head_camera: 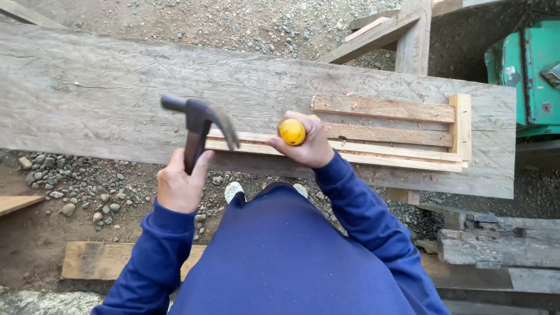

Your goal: Dismantling a small wooden frame using a hammer and a screwdriver as a pry tool.

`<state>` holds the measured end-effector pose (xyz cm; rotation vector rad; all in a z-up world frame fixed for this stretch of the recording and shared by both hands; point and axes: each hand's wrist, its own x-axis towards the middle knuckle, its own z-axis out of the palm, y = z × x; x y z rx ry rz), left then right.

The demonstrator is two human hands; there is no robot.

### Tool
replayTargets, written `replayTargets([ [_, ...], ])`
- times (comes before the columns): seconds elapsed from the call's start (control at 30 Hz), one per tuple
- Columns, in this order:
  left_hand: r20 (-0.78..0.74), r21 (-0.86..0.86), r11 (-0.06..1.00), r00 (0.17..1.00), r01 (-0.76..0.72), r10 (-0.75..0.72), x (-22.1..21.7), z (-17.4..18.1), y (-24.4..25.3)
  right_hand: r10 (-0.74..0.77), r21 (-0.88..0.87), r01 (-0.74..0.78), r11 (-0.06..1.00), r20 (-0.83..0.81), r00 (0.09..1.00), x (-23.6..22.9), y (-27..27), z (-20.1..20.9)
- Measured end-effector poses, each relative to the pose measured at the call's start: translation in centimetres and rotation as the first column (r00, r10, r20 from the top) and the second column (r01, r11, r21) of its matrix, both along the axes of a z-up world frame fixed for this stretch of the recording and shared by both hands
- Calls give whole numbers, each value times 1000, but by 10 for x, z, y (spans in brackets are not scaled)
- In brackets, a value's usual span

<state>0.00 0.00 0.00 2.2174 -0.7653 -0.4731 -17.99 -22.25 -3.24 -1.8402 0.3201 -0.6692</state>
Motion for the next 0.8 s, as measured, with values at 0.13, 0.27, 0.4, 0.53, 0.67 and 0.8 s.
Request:
replayTargets([
  [0.13,211,158,987,977,-7,-27,21,-88,27,-105,-58,105,993,4,994,14,14,-2],
  [0.27,205,338,941,978,-25,-48,13,-129,38,-150,-129,151,980,13,989,37,28,-1],
  [0.4,233,366,929,972,-64,-25,5,-152,37,-180,-213,178,961,9,984,47,33,-2],
  [0.53,229,395,917,972,-46,-50,7,-153,39,-214,-250,206,946,-3,977,59,39,-14],
  [0.67,231,398,916,971,-41,-57,10,-153,39,-173,-316,143,938,-70,982,77,54,-25],
  [0.8,240,366,929,970,-53,-39,6,-149,39,-44,-383,-72,921,-285,957,93,69,-51],
])
